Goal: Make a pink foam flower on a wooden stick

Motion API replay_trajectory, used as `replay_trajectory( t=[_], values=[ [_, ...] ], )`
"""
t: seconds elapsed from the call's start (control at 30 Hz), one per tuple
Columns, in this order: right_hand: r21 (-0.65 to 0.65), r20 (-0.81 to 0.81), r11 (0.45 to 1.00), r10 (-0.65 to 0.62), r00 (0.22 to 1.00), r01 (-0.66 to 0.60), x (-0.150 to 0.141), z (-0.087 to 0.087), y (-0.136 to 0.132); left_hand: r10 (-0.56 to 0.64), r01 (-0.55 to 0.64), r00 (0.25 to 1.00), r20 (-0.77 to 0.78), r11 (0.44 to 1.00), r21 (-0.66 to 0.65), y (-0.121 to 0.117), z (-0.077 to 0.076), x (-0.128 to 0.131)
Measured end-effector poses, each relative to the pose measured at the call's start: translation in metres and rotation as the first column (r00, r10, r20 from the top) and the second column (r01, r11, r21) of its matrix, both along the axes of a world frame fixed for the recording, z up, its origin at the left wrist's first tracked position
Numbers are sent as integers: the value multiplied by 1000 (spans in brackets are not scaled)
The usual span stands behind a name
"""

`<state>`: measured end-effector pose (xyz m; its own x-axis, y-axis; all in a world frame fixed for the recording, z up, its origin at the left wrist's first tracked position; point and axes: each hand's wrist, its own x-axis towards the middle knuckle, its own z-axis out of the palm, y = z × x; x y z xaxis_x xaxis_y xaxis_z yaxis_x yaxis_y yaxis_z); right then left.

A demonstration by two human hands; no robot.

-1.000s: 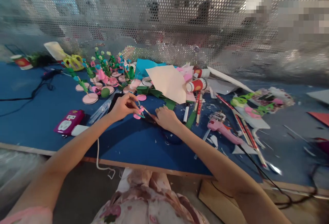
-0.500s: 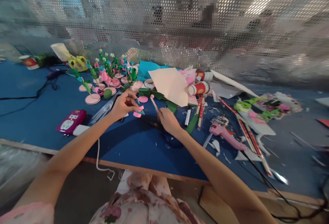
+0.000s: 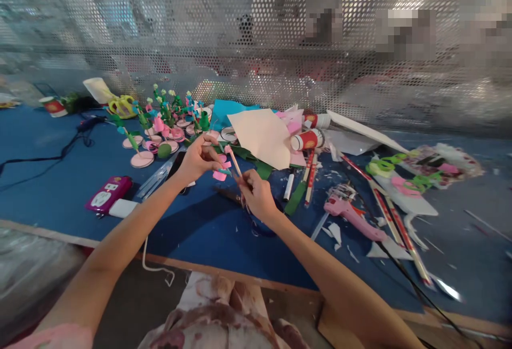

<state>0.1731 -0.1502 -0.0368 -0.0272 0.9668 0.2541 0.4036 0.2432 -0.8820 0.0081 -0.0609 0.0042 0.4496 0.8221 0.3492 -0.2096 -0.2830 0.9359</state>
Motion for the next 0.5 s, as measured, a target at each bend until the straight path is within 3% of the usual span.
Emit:
replay_trajectory(
  t=[0.3,0.5],
  values=[
    [-39,-25,997,59,998,-60,-8,2,-7,48,-47,993,105,999,-12,-1,-7,1],
    [-49,-48,994,100,994,-102,-9,2,-8,34,-32,999,42,998,-46,-2,-5,-3]
  ],
)
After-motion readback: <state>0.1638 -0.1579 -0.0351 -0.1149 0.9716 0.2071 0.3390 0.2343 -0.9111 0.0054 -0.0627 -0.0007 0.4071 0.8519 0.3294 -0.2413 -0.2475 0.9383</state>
